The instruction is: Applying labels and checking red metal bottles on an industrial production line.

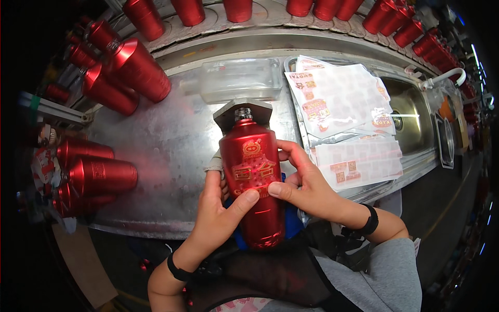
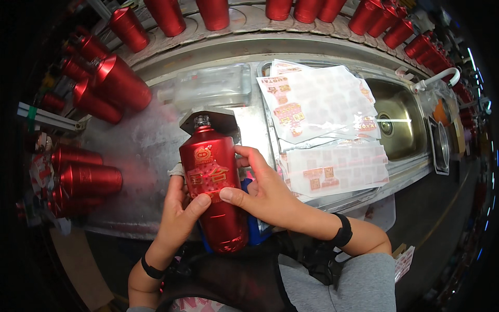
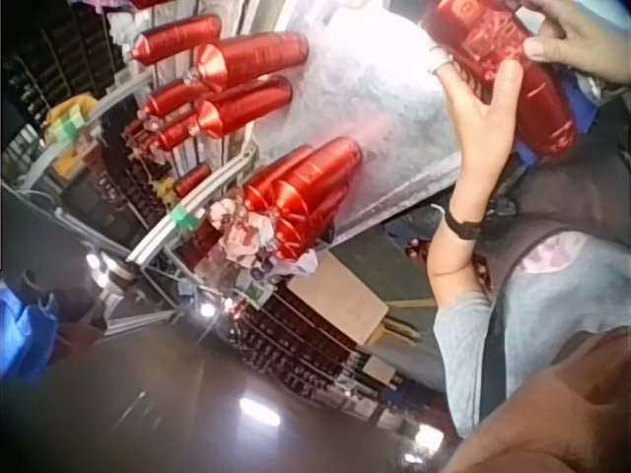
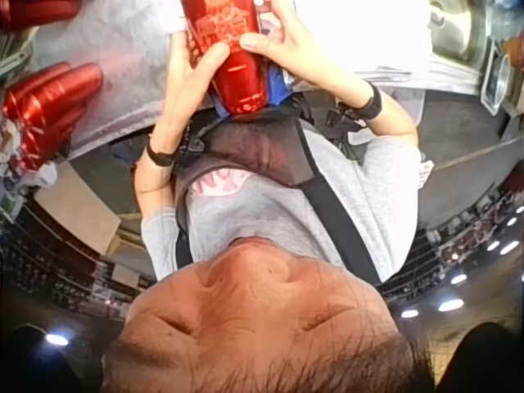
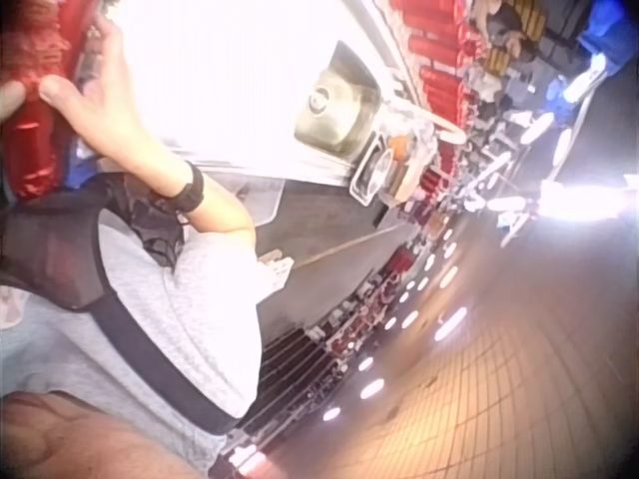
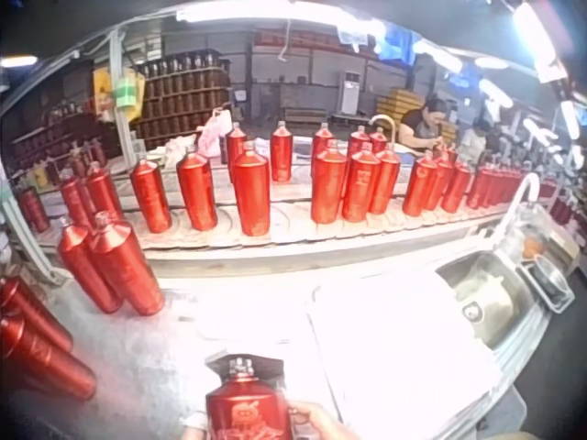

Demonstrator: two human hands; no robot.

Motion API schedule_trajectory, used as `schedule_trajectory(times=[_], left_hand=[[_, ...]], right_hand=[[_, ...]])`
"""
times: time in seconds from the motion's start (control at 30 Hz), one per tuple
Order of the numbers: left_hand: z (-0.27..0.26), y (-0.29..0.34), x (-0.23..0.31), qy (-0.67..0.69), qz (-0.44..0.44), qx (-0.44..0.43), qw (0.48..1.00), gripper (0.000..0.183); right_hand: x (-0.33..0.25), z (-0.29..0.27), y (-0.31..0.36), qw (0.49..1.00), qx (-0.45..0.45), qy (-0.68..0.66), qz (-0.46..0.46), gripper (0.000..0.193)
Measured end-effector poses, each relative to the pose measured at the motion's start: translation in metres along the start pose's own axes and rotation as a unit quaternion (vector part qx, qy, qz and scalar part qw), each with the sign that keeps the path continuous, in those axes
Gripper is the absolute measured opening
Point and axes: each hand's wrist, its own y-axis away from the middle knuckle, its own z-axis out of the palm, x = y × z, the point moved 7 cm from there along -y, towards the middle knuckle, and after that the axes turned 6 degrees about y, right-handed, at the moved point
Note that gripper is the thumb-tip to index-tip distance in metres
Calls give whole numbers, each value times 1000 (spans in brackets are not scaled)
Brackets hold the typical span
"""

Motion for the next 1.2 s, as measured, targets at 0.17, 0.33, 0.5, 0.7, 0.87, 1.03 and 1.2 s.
schedule_trajectory(times=[0.17,0.33,0.5,0.7,0.87,1.03,1.2], left_hand=[[-3,1,0,17,7,-1,1000,80],[-1,2,0,19,-1,2,1000,80],[-4,-2,5,45,17,10,999,77],[-4,-16,12,73,22,14,997,64],[-4,-14,12,82,45,26,995,61],[-4,-14,12,91,51,37,994,60],[0,-17,12,60,30,40,997,62]], right_hand=[[4,4,1,1000,-3,-8,-7,84],[4,2,2,1000,2,1,-15,82],[-6,0,-6,998,11,-66,-1,71],[-4,-1,-18,997,60,-25,-43,57],[-6,2,-15,997,58,-39,-43,52],[-6,2,-14,997,48,-52,-12,52],[-7,6,-16,996,64,-40,-56,53]])
